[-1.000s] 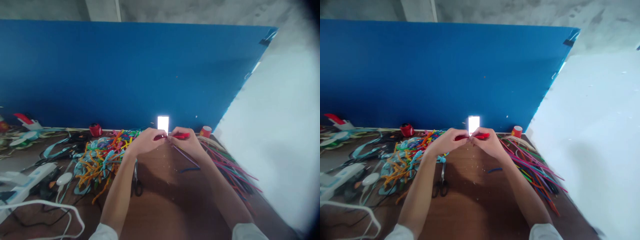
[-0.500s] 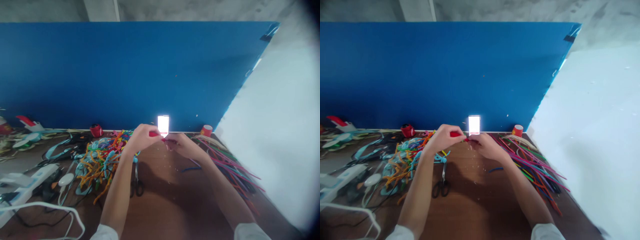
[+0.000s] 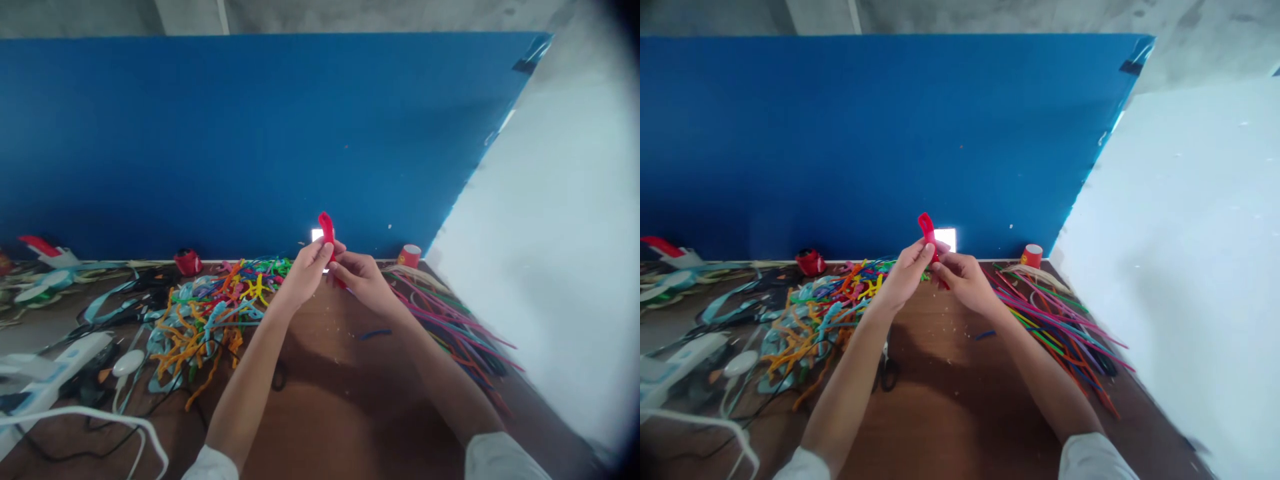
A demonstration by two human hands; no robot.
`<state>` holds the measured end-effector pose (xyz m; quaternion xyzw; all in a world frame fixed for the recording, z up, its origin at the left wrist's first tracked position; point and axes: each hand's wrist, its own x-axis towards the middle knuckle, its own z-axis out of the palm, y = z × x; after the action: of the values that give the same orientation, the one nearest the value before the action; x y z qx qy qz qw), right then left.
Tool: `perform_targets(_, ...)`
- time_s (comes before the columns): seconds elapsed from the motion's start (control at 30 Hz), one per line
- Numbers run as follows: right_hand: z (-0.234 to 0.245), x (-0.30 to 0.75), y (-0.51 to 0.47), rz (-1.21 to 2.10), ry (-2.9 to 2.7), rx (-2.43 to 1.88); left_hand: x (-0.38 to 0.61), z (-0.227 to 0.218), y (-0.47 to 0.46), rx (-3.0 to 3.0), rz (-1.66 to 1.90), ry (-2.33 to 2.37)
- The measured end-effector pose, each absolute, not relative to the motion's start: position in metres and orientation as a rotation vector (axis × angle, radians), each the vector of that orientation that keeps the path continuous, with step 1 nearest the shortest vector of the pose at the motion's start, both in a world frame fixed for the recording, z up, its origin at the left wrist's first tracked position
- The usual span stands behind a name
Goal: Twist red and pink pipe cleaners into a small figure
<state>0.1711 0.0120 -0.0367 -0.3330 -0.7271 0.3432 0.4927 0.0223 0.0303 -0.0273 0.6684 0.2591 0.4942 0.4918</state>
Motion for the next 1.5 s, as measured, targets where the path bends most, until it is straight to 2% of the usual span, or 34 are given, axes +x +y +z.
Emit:
perform_targets(0.17,-0.034,0.174,0.013,0.729,-1.869,-0.861,0.023,-0.027,0.033,1.519,1.26,0.588)
perform_targets(0.37,-0.036,0.221,0.032,0.393,-2.412,-1.186,0.004,-0.022,0.043,1.503,1.415,0.643)
perform_targets(0.5,-0.058,0.252,0.063,0.401,-2.457,-1.637,-0.01,-0.02,0.045,1.482,1.372,0.622)
perform_targets(0.63,-0.086,0.275,0.092,0.434,-2.452,-1.862,-0.013,-0.021,0.048,1.446,1.322,0.619)
perform_targets(1.1,-0.129,0.323,0.128,0.586,-2.327,-2.124,-0.011,-0.023,0.05,1.5,1.24,0.658)
perform_targets(1.27,-0.132,0.324,0.126,0.725,-2.281,-2.216,-0.012,-0.022,0.05,1.478,1.28,0.663)
perform_targets(1.5,-0.127,0.31,0.116,0.752,-2.272,-2.392,-0.012,-0.021,0.047,1.45,1.327,0.685)
